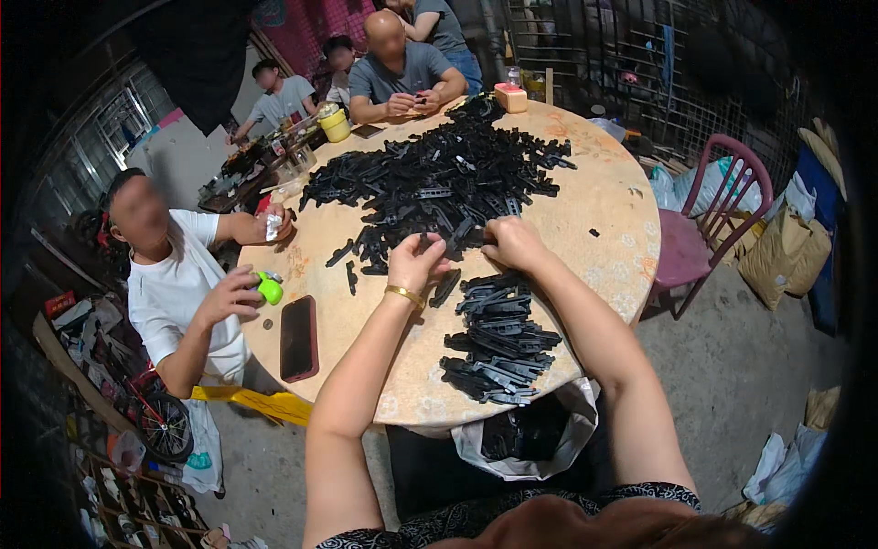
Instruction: The person assembles plastic pieces by picking them from a pile on the table, snapping the components together by hand, and placing the assembled parts into a separate stack.
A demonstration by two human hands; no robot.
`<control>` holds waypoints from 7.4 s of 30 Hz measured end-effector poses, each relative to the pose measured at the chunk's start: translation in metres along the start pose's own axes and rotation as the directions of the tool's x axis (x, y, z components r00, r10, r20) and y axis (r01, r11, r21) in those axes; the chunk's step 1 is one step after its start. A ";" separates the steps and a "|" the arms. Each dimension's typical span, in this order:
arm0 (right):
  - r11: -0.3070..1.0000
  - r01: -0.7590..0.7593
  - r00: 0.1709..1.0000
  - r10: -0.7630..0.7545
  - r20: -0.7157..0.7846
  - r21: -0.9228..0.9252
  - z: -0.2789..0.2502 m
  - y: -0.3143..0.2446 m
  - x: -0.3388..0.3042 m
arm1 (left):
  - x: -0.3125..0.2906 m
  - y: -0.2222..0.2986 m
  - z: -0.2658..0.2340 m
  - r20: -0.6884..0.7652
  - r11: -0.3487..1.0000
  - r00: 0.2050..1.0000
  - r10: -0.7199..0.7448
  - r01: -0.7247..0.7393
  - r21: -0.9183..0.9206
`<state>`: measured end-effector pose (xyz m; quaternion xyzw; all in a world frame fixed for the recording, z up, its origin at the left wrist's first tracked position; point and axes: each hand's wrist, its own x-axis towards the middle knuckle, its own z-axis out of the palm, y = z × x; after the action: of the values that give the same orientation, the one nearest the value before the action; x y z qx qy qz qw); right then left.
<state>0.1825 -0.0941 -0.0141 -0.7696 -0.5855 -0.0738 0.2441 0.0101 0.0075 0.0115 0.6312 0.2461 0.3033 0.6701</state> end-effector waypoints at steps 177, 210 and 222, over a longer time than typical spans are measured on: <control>0.873 0.436 0.817 -0.282 -0.504 0.218 -0.022 -0.029 -0.027 | -0.014 -0.001 0.003 0.352 0.939 0.905 0.241 -0.309 0.153; 0.974 -0.213 0.911 0.228 -0.344 0.083 -0.020 0.075 -0.028 | -0.044 0.021 0.024 0.722 0.704 0.676 0.149 -0.585 0.402; 0.920 -0.311 0.943 0.268 -0.198 -0.238 -0.020 0.041 -0.026 | 0.007 -0.007 -0.047 0.149 -0.202 0.951 0.270 -0.096 0.975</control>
<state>0.2166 -0.1339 -0.0186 -0.8650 -0.4279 -0.1766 0.1935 -0.0176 0.0449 0.0008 0.9257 0.3325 0.1369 -0.1171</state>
